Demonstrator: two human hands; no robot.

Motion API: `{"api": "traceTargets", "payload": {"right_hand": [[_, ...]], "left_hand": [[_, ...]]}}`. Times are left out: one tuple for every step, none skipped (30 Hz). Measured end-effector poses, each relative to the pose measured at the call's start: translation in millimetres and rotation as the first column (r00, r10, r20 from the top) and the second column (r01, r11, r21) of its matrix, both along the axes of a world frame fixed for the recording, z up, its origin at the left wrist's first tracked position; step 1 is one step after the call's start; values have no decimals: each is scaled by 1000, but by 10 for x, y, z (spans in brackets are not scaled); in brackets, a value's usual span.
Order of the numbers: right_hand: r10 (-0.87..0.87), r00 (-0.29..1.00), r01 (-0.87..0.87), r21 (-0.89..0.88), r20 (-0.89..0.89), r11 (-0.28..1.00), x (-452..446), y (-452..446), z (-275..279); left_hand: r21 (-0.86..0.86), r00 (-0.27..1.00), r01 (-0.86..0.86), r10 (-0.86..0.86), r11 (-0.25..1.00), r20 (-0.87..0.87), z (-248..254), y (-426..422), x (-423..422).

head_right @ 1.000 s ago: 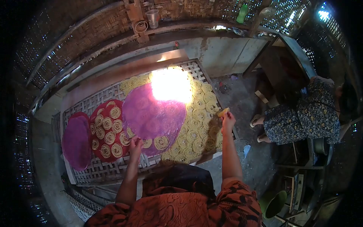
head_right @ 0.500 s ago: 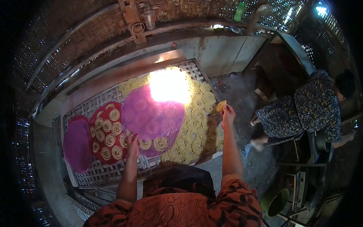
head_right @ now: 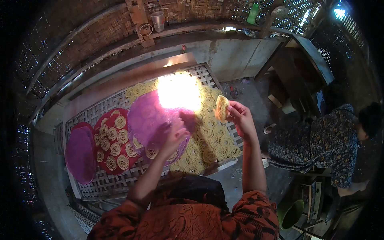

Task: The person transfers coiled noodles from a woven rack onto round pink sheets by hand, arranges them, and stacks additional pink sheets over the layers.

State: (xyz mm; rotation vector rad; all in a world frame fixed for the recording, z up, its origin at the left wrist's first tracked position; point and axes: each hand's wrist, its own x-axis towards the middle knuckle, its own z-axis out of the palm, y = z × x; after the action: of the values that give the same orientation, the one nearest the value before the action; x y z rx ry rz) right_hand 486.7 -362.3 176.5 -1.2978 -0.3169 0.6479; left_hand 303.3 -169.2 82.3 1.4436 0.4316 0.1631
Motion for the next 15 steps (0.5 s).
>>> {"api": "traceTargets", "payload": {"right_hand": [[43, 999, -42, 21, -31, 999, -39, -5, 65], [85, 995, -82, 44, -59, 996, -84, -5, 144], [94, 993, -92, 24, -68, 995, -138, 9, 241], [91, 994, -90, 22, -64, 996, -118, -16, 213], [104, 993, -105, -4, -60, 994, -83, -59, 118], [117, 991, -119, -30, -59, 992, -23, -100, 5], [56, 996, -59, -49, -65, 997, 50, -137, -160], [53, 996, -56, -47, -65, 997, 152, -188, -360], [-84, 995, 79, -80, -57, 994, 291, -241, -564], [-219, 975, 213, -110, -44, 971, 376, -287, -750], [-220, 974, 214, -108, -47, 971, 444, -308, -886], [-238, 971, 232, -211, -5, 950, 494, -325, -1007], [-252, 967, 251, -311, 38, 917, 518, -328, -1110], [-254, 967, 251, -313, 31, 916, 527, -308, -1226], [-255, 967, 235, -326, -19, 916, 522, -257, -1323]], "left_hand": [[-79, 997, 50, -45, 996, 69, 9, -118, 131], [-82, 996, 52, -46, 995, 73, 10, -188, 230], [-145, 988, 125, -109, 982, 108, -46, -243, 325], [-204, 974, 199, -171, 959, 148, -101, -283, 399], [-72, 988, 125, -118, 990, 100, -168, -311, 443], [-71, 987, 129, -121, 989, 104, -199, -279, 430], [-88, 980, 195, -191, 977, 57, -241, -211, 354], [-107, 966, 259, -259, 960, 7, -286, -168, 270], [-93, 988, 152, -151, 984, 24, -329, -184, 196], [-92, 988, 155, -154, 984, 20, -370, -169, 85], [-59, 988, 137, -140, 989, -61, -408, -124, -24], [-26, 982, 121, -123, 992, -143, -436, -76, -112], [-26, 981, 124, -126, 992, -150, -450, -27, -178], [-61, 980, 107, -115, 992, -160, -463, 16, -239], [-94, 980, 89, -104, 992, -169, -471, 40, -279]]}}
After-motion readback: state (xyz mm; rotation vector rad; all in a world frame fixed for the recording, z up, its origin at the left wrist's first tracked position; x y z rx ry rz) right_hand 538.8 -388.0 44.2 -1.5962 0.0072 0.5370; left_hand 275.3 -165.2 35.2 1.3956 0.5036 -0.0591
